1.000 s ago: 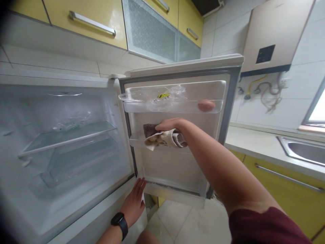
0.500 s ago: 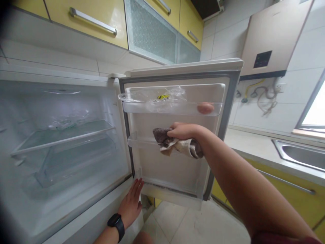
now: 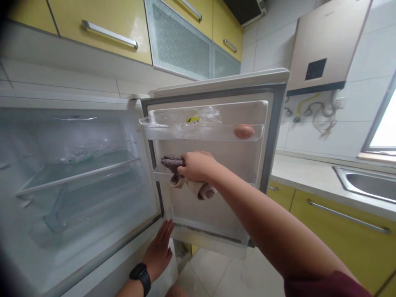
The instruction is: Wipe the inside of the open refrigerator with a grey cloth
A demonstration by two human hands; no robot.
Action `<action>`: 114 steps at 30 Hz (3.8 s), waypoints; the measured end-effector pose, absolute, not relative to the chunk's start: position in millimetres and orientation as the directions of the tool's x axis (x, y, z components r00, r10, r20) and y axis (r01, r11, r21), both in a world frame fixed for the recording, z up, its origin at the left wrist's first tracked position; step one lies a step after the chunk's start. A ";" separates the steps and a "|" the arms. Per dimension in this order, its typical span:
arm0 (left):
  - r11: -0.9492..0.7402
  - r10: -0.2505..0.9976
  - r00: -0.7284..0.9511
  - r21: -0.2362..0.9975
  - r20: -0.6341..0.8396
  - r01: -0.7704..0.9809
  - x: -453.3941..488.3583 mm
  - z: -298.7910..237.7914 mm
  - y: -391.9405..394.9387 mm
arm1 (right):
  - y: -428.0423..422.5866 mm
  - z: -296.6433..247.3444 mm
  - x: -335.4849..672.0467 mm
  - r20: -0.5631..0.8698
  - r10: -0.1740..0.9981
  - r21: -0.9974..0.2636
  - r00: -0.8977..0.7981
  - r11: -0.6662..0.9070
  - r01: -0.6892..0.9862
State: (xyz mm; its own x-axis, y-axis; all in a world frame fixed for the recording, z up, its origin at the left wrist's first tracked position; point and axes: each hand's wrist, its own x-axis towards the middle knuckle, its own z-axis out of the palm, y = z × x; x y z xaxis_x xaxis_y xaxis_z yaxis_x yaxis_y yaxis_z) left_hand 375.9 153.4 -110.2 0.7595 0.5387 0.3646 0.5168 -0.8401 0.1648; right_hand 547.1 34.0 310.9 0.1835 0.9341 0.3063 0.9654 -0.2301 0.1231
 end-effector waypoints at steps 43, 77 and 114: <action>-0.753 0.628 0.771 0.328 0.102 0.570 390.6 -83.5 146.9 | -55.6 411.7 530.5 0.759 0.651 0.488 0.021 -0.588 0.645; -0.754 0.631 0.768 0.320 0.112 0.573 386.9 -88.5 146.3 | -123.5 292.6 614.6 0.885 0.460 0.411 -0.063 -0.713 0.568; -0.807 0.567 0.692 0.136 0.446 0.574 385.2 -117.5 146.1 | -108.6 343.8 727.1 0.926 0.144 -0.299 0.350 -0.288 0.910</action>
State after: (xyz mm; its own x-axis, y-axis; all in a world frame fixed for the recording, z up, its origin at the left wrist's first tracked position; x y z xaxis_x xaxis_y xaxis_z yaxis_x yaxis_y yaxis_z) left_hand 385.2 146.1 -117.5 0.6922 0.5671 0.4464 0.5741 -0.8075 0.1356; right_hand 727.1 -108.6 343.8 0.3497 0.1441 0.9257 0.9098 -0.2879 -0.2989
